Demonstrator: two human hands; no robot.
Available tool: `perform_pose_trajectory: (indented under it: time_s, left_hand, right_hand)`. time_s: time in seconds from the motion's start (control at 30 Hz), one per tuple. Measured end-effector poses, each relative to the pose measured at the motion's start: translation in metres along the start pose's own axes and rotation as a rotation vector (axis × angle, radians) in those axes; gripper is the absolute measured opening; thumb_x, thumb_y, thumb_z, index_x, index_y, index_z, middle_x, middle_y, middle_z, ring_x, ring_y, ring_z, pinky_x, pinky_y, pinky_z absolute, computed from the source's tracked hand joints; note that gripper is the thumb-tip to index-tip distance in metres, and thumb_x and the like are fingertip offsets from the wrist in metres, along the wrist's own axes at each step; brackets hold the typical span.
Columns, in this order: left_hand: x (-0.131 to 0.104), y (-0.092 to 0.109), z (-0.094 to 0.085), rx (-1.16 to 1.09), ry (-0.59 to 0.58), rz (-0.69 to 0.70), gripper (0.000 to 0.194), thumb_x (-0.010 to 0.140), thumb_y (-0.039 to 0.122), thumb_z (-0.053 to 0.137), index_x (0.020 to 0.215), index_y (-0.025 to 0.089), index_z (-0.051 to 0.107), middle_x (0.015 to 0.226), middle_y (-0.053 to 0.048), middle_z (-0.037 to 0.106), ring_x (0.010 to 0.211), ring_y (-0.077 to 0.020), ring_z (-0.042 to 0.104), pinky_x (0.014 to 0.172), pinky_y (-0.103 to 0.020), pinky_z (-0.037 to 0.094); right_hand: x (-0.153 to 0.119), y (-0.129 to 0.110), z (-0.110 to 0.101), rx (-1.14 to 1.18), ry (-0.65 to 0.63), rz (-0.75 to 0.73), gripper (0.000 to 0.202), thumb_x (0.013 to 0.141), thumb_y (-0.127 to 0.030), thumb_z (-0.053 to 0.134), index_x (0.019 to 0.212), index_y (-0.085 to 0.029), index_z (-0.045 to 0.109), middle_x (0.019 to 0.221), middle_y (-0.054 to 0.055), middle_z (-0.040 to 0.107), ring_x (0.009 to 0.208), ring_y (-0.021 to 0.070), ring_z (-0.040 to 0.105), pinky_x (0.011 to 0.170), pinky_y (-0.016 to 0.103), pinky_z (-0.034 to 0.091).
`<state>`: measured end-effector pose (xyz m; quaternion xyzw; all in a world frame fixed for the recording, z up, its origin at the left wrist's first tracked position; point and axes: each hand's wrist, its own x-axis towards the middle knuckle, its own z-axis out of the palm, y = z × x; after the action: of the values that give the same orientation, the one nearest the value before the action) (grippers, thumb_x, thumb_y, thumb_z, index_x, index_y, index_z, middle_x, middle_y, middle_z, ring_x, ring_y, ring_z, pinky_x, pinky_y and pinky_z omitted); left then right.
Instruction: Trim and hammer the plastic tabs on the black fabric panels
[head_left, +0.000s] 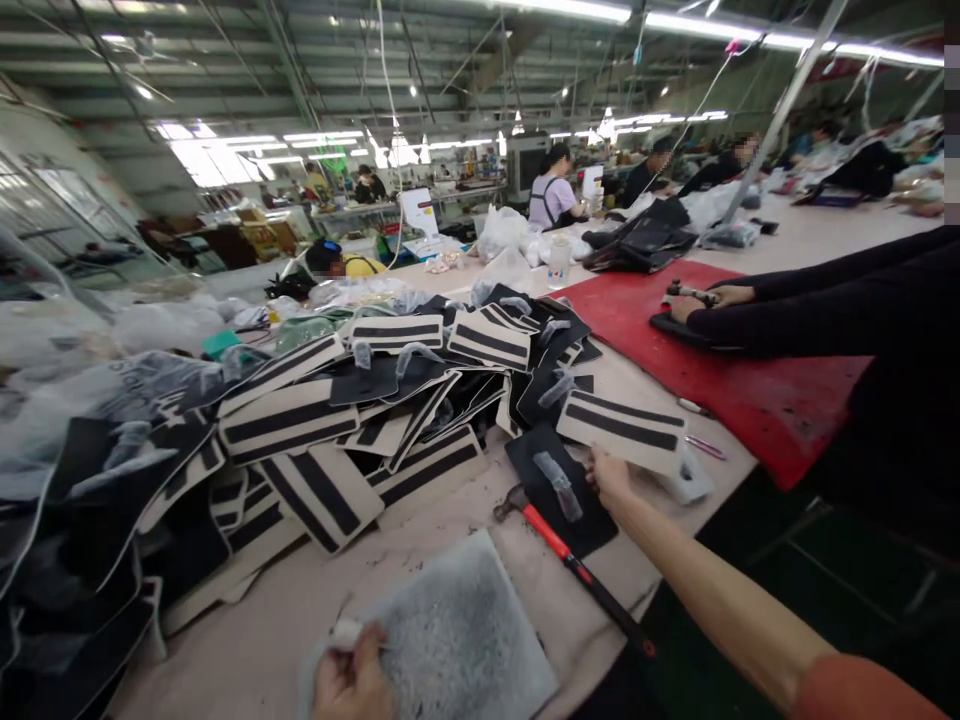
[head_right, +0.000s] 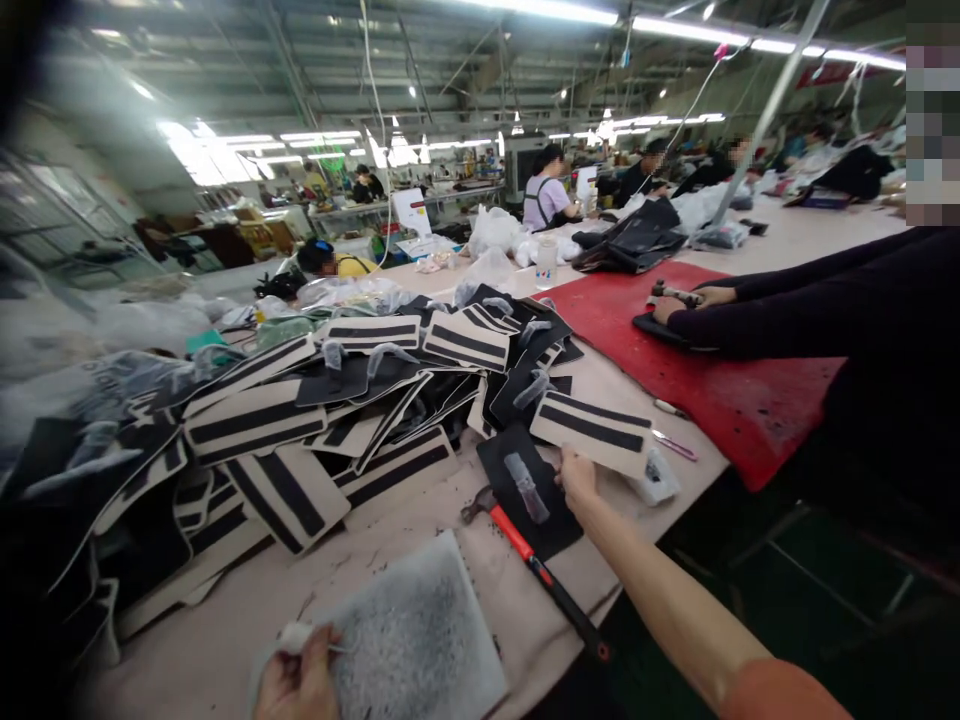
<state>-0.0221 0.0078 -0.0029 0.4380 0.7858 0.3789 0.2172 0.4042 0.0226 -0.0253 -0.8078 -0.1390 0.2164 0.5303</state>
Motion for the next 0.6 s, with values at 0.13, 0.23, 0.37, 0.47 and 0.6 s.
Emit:
perform_pose_trajectory:
  time_s: [0.13, 0.23, 0.37, 0.47, 0.6]
  left_hand:
    - [0.003, -0.008, 0.002, -0.049, -0.019, 0.055, 0.035, 0.068, 0.057, 0.059, 0.074, 0.023, 0.066, 0.075, -0.006, 0.074, 0.080, -0.0307, 0.069, 0.070, -0.038, 0.051]
    - [-0.001, -0.009, 0.002, -0.075, -0.020, 0.081, 0.037, 0.071, 0.058, 0.058, 0.075, 0.022, 0.065, 0.074, -0.007, 0.073, 0.079, -0.0297, 0.068, 0.070, -0.037, 0.050]
    - [-0.009, -0.009, 0.004, -0.188, -0.058, 0.084, 0.037, 0.076, 0.056, 0.056, 0.079, 0.020, 0.062, 0.073, -0.007, 0.072, 0.076, -0.0269, 0.069, 0.069, -0.035, 0.050]
    - [-0.014, -0.011, 0.006, -0.272, -0.070, 0.099, 0.033, 0.079, 0.053, 0.056, 0.078, 0.020, 0.059, 0.073, -0.007, 0.071, 0.072, -0.0249, 0.068, 0.070, -0.034, 0.050]
    - [-0.017, -0.014, 0.009, -0.312, -0.061, 0.127, 0.029, 0.083, 0.047, 0.057, 0.079, 0.019, 0.058, 0.073, -0.007, 0.071, 0.072, -0.0232, 0.068, 0.069, -0.032, 0.050]
  right_hand:
    - [-0.019, -0.003, -0.007, -0.166, -0.075, -0.181, 0.034, 0.080, -0.048, 0.057, 0.078, -0.016, 0.070, 0.069, 0.008, 0.068, 0.068, 0.0223, 0.064, 0.063, 0.031, 0.048]
    - [-0.033, -0.011, -0.012, -0.277, -0.112, -0.352, 0.036, 0.077, -0.046, 0.063, 0.094, -0.017, 0.073, 0.098, 0.012, 0.071, 0.094, 0.0257, 0.063, 0.085, 0.035, 0.047]
    - [-0.049, -0.019, -0.018, -0.374, -0.184, -0.522, 0.043, 0.086, -0.046, 0.052, 0.108, -0.015, 0.071, 0.120, 0.016, 0.066, 0.116, 0.0285, 0.055, 0.103, 0.041, 0.037]
    - [-0.051, -0.020, -0.022, -0.512, -0.185, -0.619, 0.048, 0.085, -0.050, 0.054, 0.114, -0.015, 0.069, 0.130, 0.017, 0.060, 0.124, 0.0341, 0.048, 0.105, 0.047, 0.032]
    - [-0.041, -0.018, -0.018, -0.563, -0.439, -0.597, 0.058, 0.089, -0.049, 0.047, 0.129, -0.009, 0.060, 0.097, 0.013, 0.071, 0.092, 0.0255, 0.063, 0.085, 0.037, 0.046]
